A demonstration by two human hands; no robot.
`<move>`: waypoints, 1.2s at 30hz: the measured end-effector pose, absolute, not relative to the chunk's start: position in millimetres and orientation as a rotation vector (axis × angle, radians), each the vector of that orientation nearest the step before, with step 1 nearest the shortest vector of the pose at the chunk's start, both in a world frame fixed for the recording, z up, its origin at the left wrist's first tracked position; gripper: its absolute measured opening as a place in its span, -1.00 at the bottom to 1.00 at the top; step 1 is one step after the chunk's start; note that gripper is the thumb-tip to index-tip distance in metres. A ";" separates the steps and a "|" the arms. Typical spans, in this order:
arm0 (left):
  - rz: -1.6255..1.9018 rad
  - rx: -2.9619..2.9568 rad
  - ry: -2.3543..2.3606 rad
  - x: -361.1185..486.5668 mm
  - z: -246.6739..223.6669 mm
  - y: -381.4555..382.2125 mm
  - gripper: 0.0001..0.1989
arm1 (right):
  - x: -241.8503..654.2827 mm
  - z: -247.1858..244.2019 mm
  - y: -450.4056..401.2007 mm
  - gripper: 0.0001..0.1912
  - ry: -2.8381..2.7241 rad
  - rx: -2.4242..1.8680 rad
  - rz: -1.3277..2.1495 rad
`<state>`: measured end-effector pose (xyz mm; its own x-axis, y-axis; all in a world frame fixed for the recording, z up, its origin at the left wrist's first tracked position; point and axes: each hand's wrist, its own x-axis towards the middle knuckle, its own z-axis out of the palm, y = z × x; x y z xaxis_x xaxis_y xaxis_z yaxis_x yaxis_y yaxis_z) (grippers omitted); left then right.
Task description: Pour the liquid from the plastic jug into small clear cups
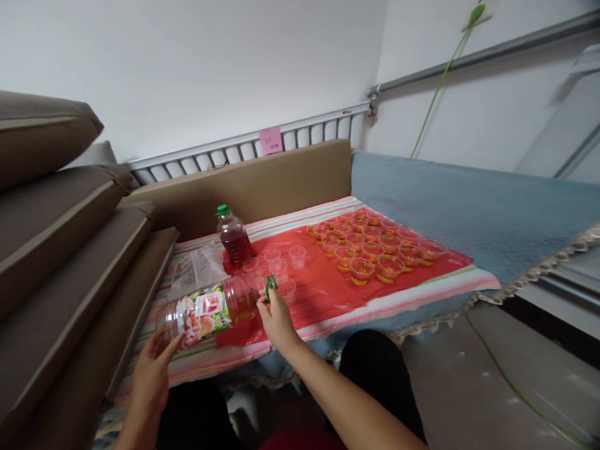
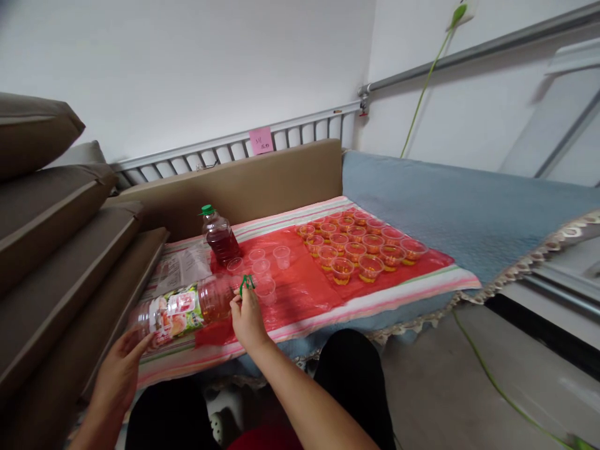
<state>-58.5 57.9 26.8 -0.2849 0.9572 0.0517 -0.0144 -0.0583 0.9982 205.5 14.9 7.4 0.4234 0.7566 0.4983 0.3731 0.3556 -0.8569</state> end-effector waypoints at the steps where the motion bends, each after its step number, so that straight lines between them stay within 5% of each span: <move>1: 1.480 1.085 1.384 -58.0 27.6 58.4 -0.42 | 205.8 7.2 15.3 -0.85 -1.172 -1.250 0.342; 36: 1.493 1.159 1.419 -48.7 46.0 63.5 -0.37 | 208.7 0.5 22.7 -0.88 -1.096 -1.264 0.381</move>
